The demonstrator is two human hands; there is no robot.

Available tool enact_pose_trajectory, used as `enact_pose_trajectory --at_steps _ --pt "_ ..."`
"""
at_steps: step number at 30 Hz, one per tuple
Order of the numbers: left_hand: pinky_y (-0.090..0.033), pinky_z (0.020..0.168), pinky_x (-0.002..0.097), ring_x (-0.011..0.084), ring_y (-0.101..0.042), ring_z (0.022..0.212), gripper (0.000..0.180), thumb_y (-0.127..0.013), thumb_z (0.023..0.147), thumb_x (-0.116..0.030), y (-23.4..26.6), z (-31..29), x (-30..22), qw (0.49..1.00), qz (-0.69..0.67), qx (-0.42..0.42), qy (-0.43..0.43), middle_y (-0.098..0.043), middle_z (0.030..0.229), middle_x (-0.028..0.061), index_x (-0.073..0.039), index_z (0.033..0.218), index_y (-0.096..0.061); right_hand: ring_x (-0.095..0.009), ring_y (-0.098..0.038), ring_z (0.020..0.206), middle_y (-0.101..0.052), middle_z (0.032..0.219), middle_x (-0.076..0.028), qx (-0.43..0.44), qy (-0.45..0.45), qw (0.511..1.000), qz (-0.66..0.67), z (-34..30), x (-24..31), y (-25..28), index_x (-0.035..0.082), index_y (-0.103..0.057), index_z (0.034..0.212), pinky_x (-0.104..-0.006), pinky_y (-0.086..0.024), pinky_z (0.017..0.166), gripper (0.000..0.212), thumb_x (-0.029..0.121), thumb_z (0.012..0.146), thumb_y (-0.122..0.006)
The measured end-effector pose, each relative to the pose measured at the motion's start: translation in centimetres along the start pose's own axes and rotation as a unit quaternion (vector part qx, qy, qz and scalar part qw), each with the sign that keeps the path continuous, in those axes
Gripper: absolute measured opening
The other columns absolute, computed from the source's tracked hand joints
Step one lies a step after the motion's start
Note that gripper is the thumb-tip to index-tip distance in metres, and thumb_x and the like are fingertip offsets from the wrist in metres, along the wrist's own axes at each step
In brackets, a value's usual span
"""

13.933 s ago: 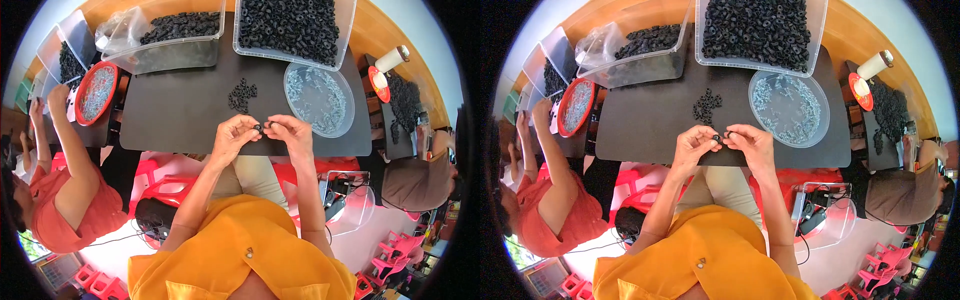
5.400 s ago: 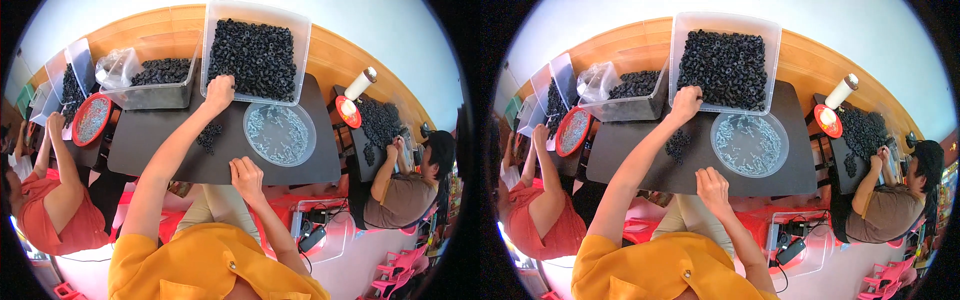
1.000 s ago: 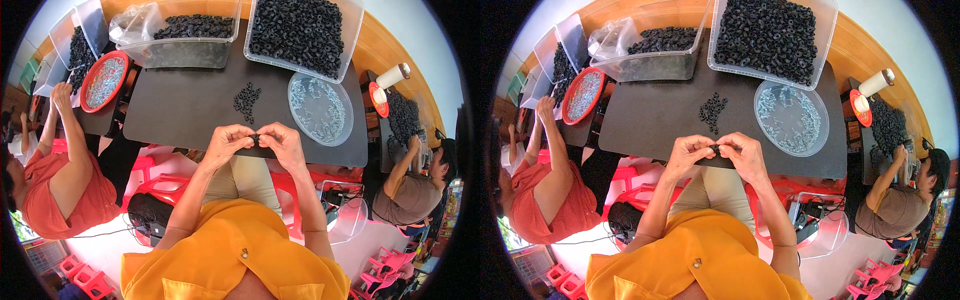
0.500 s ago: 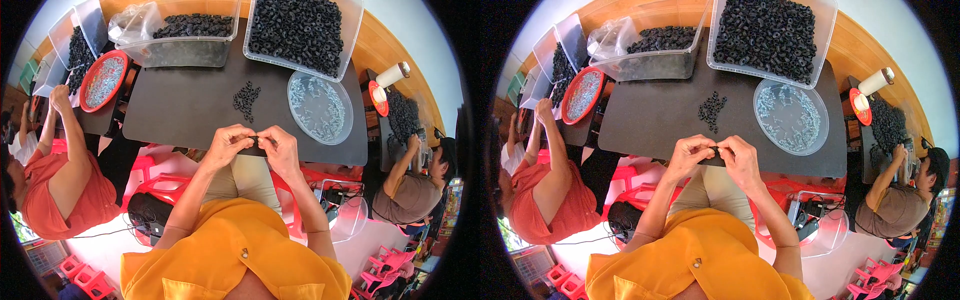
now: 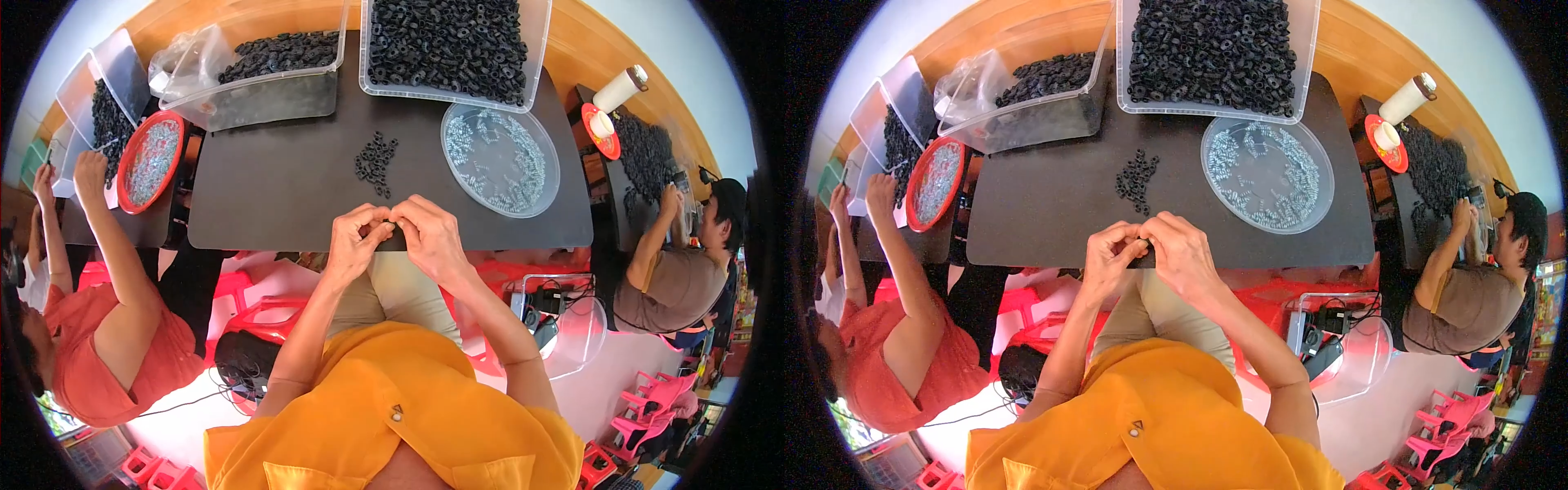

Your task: Assembling small black plastic components by hand at a workstation.

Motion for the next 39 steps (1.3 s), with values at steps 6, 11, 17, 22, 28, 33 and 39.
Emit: enact_pose_trajectory --at_steps 6,11,17,22,28,33,39 --pt "-0.047 0.059 0.0226 0.0083 -0.057 0.064 0.016 -0.059 0.079 0.007 -0.3 0.2 -0.1 1.0 0.017 -0.022 0.004 -0.057 0.074 0.0037 0.005 0.094 -0.064 -0.033 -0.056 0.073 -0.057 0.078 -0.012 0.007 0.017 0.999 -0.03 0.2 -0.6 -0.6 0.002 -0.055 0.086 -0.0403 -0.045 0.063 0.017 -0.009 0.074 -0.051" --pt "-0.046 0.055 0.0214 0.0064 -0.056 0.057 0.015 -0.063 0.078 0.001 -1.3 0.2 -0.3 0.994 -0.015 -0.09 0.064 -0.063 0.068 0.0037 0.005 0.092 -0.065 -0.034 -0.056 0.078 -0.057 0.084 -0.014 -0.035 0.023 0.997 -0.061 -0.4 -0.3 -0.9 0.003 -0.052 0.095 -0.0424 -0.046 0.065 0.024 -0.008 0.073 -0.052" --pt "-0.045 0.053 0.0216 0.0059 -0.054 0.056 0.01 -0.063 0.078 0.0 -1.0 0.6 -1.7 0.986 0.028 -0.084 0.142 -0.064 0.065 0.0039 0.003 0.086 -0.067 -0.033 -0.054 0.086 -0.055 0.091 -0.014 -0.06 0.013 0.996 -0.06 -1.5 -0.3 -1.6 0.003 -0.05 0.104 -0.0412 -0.047 0.068 0.035 -0.006 0.071 -0.057" --pt "-0.044 0.053 0.0215 0.0049 -0.053 0.058 0.008 -0.065 0.078 -0.001 -0.8 0.7 -0.6 0.991 0.042 -0.091 0.09 -0.064 0.066 0.0035 0.004 0.084 -0.067 -0.032 -0.056 0.082 -0.057 0.093 -0.013 -0.093 0.064 0.985 -0.131 -1.3 -0.7 -2.6 0.002 -0.051 0.102 -0.0392 -0.047 0.068 0.04 -0.008 0.065 -0.063" --pt "-0.045 0.058 0.0206 0.0043 -0.054 0.064 0.008 -0.064 0.08 0.0 -0.3 0.8 0.0 0.99 -0.036 -0.091 0.101 -0.064 0.073 0.0019 0.004 0.085 -0.066 -0.031 -0.055 0.08 -0.058 0.092 -0.011 -0.074 0.061 0.983 -0.155 -0.7 0.0 -2.6 0.003 -0.052 0.098 -0.0386 -0.048 0.068 0.032 -0.006 0.068 -0.059" --pt "-0.046 0.061 0.0199 0.0046 -0.056 0.068 0.008 -0.06 0.081 0.002 -0.1 0.7 0.3 0.992 -0.021 -0.081 0.096 -0.064 0.078 0.0009 0.003 0.087 -0.066 -0.027 -0.053 0.077 -0.054 0.085 -0.011 -0.025 0.105 0.974 -0.199 -0.6 -0.4 -2.9 0.001 -0.052 0.104 -0.0327 -0.052 0.061 0.038 -0.003 0.066 -0.058" --pt "-0.046 0.06 0.0196 0.0048 -0.056 0.066 0.013 -0.057 0.077 0.008 -0.1 0.8 -0.7 0.99 -0.068 -0.081 0.094 -0.064 0.077 0.0003 0.003 0.087 -0.065 -0.026 -0.057 0.081 -0.058 0.093 -0.012 -0.063 0.123 0.96 -0.243 -0.8 -0.4 -3.5 0.002 -0.053 0.105 -0.0314 -0.052 0.065 0.038 -0.002 0.067 -0.059"
Point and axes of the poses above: each hand's wrist, its own z-axis towards the middle knuckle, its own y-axis out of the back of the hand, x = y × z, the point moved 2 cm from there along z, towards the middle knuckle
